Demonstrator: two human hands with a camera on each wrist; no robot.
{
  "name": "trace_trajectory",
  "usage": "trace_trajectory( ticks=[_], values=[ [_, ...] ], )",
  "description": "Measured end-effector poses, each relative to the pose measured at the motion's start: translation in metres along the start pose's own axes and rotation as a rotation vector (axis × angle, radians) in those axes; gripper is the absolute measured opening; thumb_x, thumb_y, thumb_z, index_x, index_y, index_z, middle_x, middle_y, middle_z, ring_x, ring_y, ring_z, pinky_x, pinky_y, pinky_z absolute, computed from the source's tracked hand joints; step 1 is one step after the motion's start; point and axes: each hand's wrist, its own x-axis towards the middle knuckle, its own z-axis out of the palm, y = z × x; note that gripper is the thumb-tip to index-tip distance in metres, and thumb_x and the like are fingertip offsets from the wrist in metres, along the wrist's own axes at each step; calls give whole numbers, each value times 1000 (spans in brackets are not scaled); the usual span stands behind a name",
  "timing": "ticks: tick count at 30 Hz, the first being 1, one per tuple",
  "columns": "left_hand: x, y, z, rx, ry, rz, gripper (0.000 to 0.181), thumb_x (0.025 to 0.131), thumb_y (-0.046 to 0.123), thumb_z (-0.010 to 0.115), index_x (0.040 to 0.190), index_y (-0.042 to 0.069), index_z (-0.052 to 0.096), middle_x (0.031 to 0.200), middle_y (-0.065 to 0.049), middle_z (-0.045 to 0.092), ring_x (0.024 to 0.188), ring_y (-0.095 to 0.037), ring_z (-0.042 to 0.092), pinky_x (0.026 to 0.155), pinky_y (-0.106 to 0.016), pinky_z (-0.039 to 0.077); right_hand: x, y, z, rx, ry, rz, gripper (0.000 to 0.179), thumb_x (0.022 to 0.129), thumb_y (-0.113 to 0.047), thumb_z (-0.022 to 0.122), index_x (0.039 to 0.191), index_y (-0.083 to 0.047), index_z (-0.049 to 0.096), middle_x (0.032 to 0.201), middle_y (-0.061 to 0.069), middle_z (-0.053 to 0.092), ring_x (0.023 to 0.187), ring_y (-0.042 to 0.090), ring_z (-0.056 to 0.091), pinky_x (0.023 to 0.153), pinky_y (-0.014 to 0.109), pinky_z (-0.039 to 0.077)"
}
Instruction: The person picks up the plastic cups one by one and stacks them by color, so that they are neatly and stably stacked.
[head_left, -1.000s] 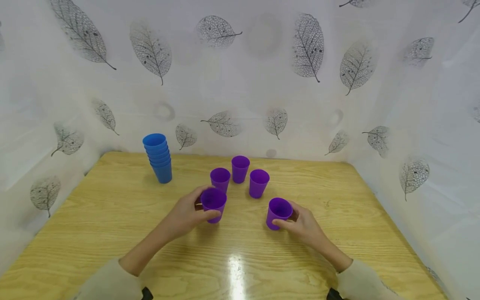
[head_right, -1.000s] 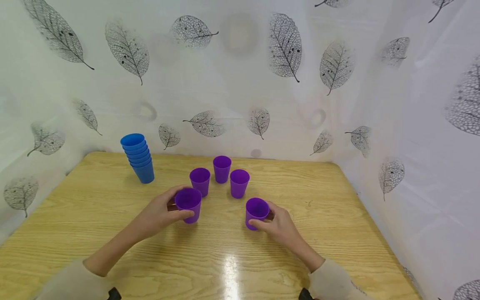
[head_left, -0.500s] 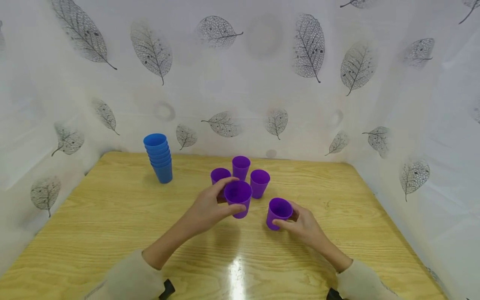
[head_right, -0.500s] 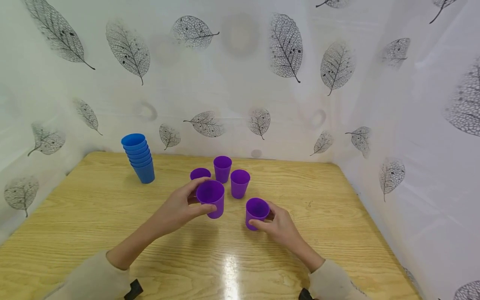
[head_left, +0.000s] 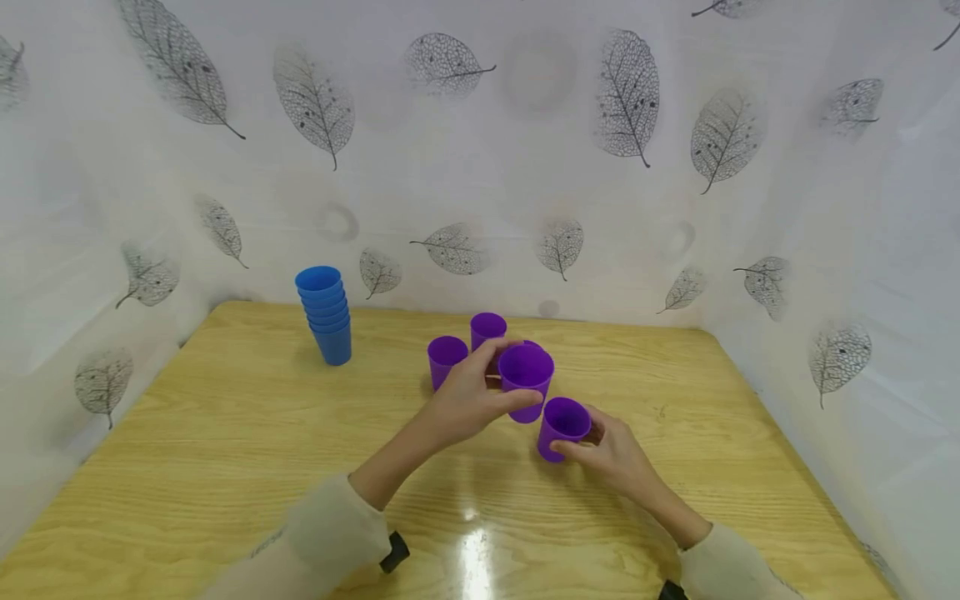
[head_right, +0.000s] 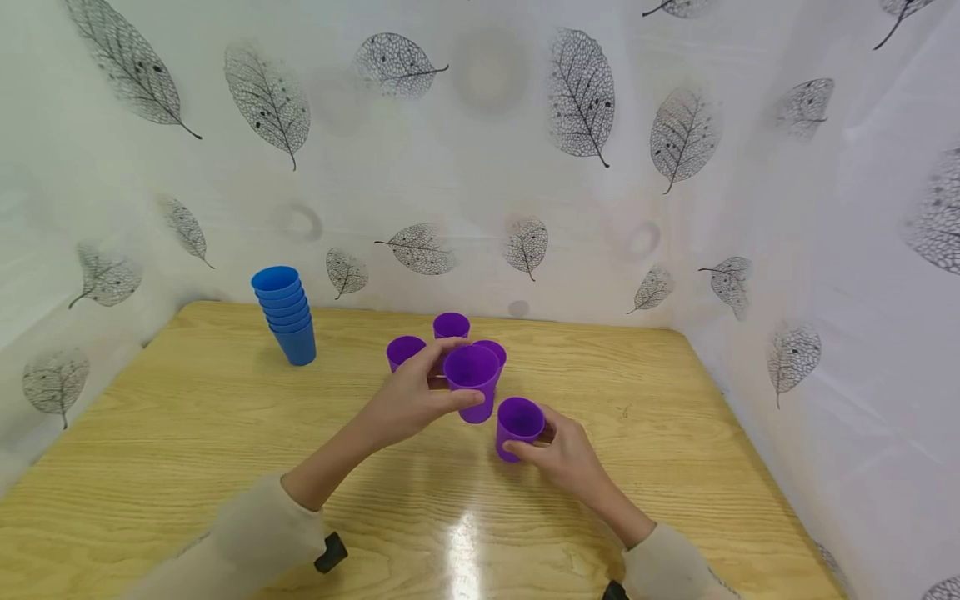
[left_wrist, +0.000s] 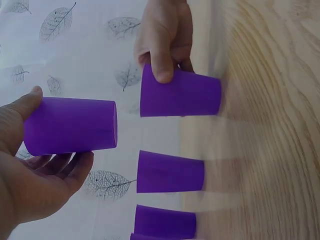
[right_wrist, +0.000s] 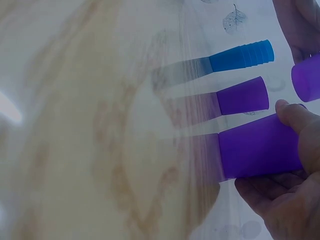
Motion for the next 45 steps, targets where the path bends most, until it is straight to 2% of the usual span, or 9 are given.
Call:
trace_trajectory(
  ticks=[3,10,19,22,28,40,45],
  values=[
    [5,0,6,3,-11,17,69,89,22,85,146,7,50,126,-7,66,105,-21,69,87,-30,60,1,0,0,-2,-5,-5,50,89,-10,82,133,4,62,118,15,73,101,14,72,88,29,60],
    [19,1,21,117,3,25,72,88,32,85,147,9,51,124,-5,66,108,-20,65,90,-29,57,0,-2,0,-4,-13,7,53,90,-11,81,135,7,60,120,18,72,102,17,72,88,29,60],
    [33,1,40,102,-21,17,72,89,29,85,147,6,51,122,-7,67,103,-17,67,84,-23,57,1,-5,-1,2,-19,39,52,90,-12,81,133,7,60,120,20,71,103,24,72,88,29,60],
    [33,0,44,90,-28,6,71,89,29,85,148,8,50,121,-7,67,104,-20,67,83,-24,58,1,-4,-1,-9,-18,35,52,90,-11,81,133,7,60,120,21,71,102,23,72,87,29,60],
    [31,-6,49,128,-39,-31,72,88,31,86,147,10,51,123,-5,67,107,-19,66,87,-24,57,1,-2,-2,-16,-21,19,55,91,-11,81,137,6,57,121,20,71,102,21,72,86,30,61],
    [29,-11,55,239,-49,-3,76,86,30,87,148,7,51,138,-6,62,121,-22,62,102,-33,53,1,-3,-2,-36,-17,26,45,89,-12,82,126,6,63,113,17,73,95,17,73,80,28,62],
    [26,-12,57,208,-74,-16,75,86,26,87,149,6,50,144,-6,57,126,-25,59,104,-35,52,1,-2,-1,-25,-22,-8,46,90,-10,82,128,6,63,115,17,73,97,15,72,81,29,62]
  ],
)
